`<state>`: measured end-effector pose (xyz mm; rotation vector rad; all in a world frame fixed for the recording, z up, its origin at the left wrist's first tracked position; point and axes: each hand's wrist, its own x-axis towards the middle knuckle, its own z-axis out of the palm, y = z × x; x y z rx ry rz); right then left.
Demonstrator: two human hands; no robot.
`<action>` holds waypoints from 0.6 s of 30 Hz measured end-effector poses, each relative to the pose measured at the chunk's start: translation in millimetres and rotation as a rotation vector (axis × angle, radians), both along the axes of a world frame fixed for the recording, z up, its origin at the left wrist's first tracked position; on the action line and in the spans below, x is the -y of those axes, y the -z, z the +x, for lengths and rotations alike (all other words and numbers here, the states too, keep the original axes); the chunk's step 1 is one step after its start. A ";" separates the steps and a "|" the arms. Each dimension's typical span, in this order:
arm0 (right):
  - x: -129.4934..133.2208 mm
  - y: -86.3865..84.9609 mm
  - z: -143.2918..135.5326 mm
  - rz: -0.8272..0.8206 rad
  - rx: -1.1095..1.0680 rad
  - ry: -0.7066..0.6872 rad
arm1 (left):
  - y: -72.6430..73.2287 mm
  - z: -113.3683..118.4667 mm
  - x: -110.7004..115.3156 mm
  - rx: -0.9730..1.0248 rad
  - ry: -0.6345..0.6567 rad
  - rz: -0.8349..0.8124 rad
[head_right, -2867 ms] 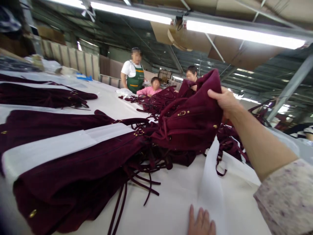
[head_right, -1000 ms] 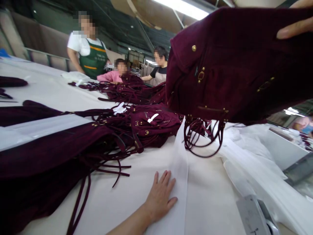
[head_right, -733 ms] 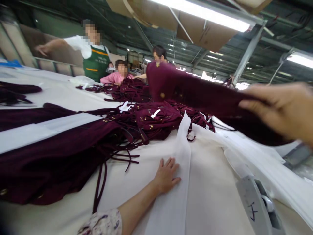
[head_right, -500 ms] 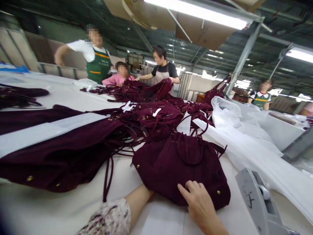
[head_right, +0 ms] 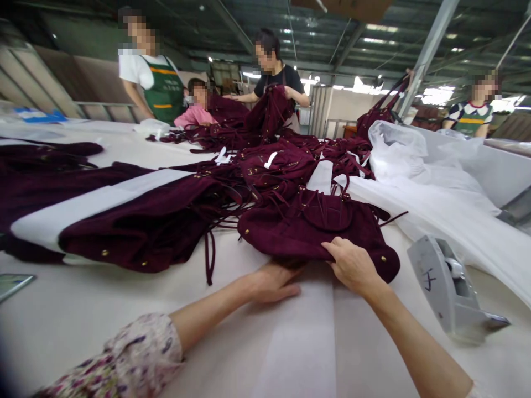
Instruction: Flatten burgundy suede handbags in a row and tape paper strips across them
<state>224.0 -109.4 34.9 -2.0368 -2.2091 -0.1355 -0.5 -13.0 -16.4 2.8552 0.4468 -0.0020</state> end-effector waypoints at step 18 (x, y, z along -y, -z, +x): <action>63.9 35.2 -10.9 0.255 0.045 -0.129 | 15.3 -21.7 17.7 0.153 -0.006 -0.008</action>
